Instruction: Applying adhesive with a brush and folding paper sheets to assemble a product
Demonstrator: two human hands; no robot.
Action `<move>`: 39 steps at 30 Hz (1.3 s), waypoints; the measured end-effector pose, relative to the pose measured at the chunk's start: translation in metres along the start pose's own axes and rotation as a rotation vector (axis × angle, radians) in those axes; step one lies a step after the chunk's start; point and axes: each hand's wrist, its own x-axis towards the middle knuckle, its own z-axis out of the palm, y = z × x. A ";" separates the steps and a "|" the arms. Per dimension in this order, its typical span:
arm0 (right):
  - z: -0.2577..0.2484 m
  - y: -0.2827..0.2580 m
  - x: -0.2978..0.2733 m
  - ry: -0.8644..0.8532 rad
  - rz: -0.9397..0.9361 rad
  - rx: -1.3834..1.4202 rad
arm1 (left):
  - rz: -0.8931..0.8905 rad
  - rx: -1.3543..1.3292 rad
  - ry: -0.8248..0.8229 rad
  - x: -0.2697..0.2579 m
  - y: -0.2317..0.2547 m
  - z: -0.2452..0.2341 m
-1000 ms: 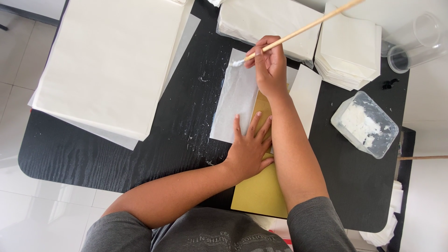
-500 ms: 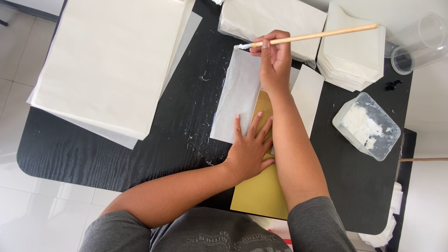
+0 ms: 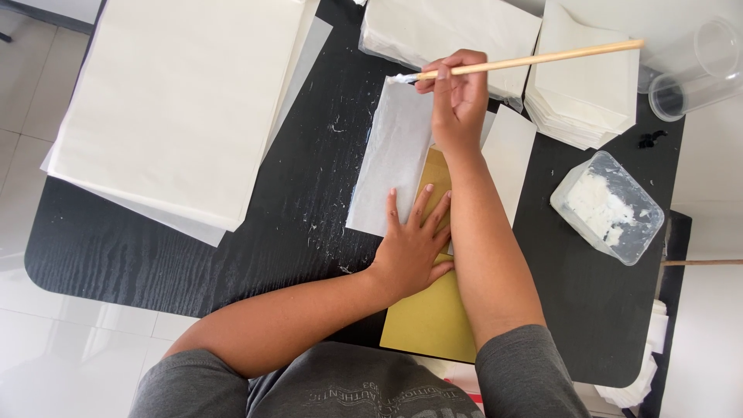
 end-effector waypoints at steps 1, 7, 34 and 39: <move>-0.001 -0.003 -0.001 0.000 0.001 -0.001 | 0.000 -0.001 0.000 0.000 0.000 0.000; 0.001 -0.001 -0.007 -0.201 0.118 0.072 | -0.005 0.007 0.005 0.001 0.000 0.001; 0.000 0.004 0.001 -0.150 0.068 -0.072 | 0.005 0.013 -0.022 0.001 0.000 -0.001; 0.001 0.003 0.001 -0.128 0.020 -0.149 | 0.000 0.001 -0.005 0.000 0.001 0.000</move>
